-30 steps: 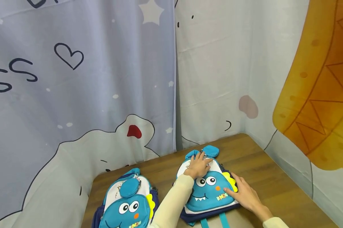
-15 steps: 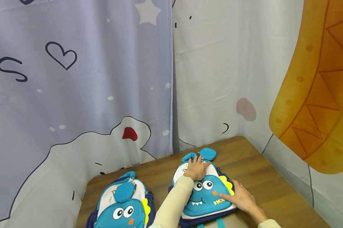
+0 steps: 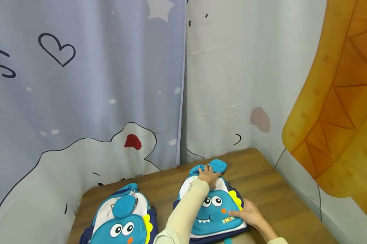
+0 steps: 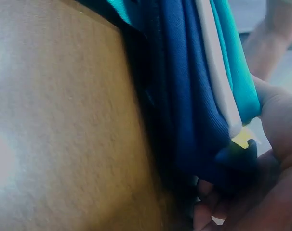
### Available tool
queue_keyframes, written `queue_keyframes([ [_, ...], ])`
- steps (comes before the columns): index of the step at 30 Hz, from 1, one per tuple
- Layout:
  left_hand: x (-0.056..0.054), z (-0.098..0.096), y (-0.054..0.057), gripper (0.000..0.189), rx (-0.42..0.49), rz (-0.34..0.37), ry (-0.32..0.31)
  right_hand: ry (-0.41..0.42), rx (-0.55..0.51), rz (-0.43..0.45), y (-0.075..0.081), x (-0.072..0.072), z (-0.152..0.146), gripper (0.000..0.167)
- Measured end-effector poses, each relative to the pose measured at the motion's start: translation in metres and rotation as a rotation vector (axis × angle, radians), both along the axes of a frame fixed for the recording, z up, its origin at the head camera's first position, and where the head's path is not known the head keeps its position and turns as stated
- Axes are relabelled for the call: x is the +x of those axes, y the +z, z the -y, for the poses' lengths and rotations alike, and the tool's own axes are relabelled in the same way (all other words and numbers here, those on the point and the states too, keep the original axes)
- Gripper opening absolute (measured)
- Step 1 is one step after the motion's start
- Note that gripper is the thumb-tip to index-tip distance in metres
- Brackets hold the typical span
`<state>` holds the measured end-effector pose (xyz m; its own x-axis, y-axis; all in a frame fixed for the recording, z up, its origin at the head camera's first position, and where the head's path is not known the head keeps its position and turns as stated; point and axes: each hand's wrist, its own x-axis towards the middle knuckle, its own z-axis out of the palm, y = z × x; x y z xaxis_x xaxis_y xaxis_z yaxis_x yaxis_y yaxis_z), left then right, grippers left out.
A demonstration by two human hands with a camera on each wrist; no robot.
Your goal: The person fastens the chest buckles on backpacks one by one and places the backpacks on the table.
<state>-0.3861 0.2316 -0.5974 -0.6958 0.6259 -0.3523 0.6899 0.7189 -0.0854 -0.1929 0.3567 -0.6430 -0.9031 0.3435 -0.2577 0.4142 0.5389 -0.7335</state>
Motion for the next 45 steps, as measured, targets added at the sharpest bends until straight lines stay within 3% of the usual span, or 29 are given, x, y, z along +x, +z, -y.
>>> queue_keyframes([
  [2,0.009,0.001,0.017,0.069,-0.038,-0.003,-0.002,-0.016,-0.007,0.018,-0.001,0.001,0.004,0.082],
  [4,0.010,-0.001,0.022,0.070,-0.058,-0.012,-0.007,-0.023,-0.004,0.022,-0.001,0.002,0.008,0.083],
  [9,0.005,-0.003,0.020,0.069,-0.069,-0.015,0.010,-0.055,-0.033,-0.065,-0.004,0.003,0.014,0.076],
  [13,-0.003,-0.003,0.011,0.071,-0.048,-0.006,0.012,-0.107,-0.062,-0.135,-0.007,0.004,0.016,0.067],
  [16,-0.006,-0.003,0.009,0.070,-0.004,-0.013,0.014,-0.137,-0.082,-0.185,-0.008,0.004,0.017,0.063],
  [22,-0.006,0.004,0.007,0.066,0.055,-0.109,-0.020,-0.154,-0.077,-0.276,-0.005,0.006,0.020,0.059],
  [28,0.001,0.017,0.004,0.064,0.140,-0.128,0.013,-0.163,-0.061,-0.334,0.000,0.009,0.028,0.056],
  [38,0.013,0.019,0.017,0.065,0.342,-0.101,0.088,-0.175,0.025,-0.428,0.024,0.014,0.026,0.052],
  [45,0.011,0.037,0.039,0.065,0.495,-0.075,0.167,-0.083,0.044,-0.555,0.045,0.003,0.034,0.051],
])
